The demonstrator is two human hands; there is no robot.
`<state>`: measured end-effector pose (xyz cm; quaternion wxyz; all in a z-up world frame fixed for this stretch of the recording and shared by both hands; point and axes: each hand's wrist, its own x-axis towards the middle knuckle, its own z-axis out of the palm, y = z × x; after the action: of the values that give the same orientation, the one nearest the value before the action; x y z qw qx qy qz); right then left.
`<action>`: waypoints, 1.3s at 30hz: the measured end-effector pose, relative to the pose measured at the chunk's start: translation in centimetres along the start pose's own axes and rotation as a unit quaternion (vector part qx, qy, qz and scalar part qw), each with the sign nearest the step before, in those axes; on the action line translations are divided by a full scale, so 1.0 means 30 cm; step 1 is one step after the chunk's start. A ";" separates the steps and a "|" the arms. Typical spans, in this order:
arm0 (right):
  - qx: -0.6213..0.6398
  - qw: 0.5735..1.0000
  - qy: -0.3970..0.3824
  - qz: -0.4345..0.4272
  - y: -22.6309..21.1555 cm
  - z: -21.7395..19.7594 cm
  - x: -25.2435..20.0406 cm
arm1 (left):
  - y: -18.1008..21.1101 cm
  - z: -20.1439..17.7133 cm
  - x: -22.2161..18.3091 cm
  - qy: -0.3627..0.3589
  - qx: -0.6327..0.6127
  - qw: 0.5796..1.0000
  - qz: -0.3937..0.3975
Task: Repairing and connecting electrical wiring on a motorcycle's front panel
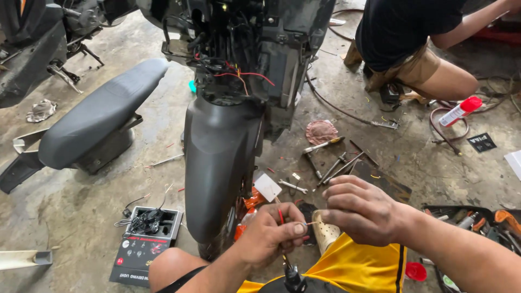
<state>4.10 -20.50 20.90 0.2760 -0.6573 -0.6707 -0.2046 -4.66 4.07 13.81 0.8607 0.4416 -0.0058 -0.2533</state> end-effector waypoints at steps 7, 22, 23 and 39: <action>0.200 0.957 -0.025 0.206 -0.009 -0.001 -0.009 | 0.009 0.058 -0.025 0.046 0.129 0.988 0.075; 0.219 0.898 0.008 0.383 0.166 0.193 -0.161 | -0.059 -0.048 0.088 0.088 -0.132 0.979 0.128; 0.339 0.877 -0.034 0.338 0.138 0.307 -0.210 | -0.046 -0.061 0.095 0.072 -0.173 0.963 0.194; 0.320 0.882 0.149 0.313 0.117 0.669 -0.102 | 0.018 -0.250 -0.012 0.233 0.210 0.906 0.284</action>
<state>5.50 -9.90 3.30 0.6176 -0.6709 -0.4098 0.0227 -2.98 10.16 9.71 0.7605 0.6381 0.0173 0.1188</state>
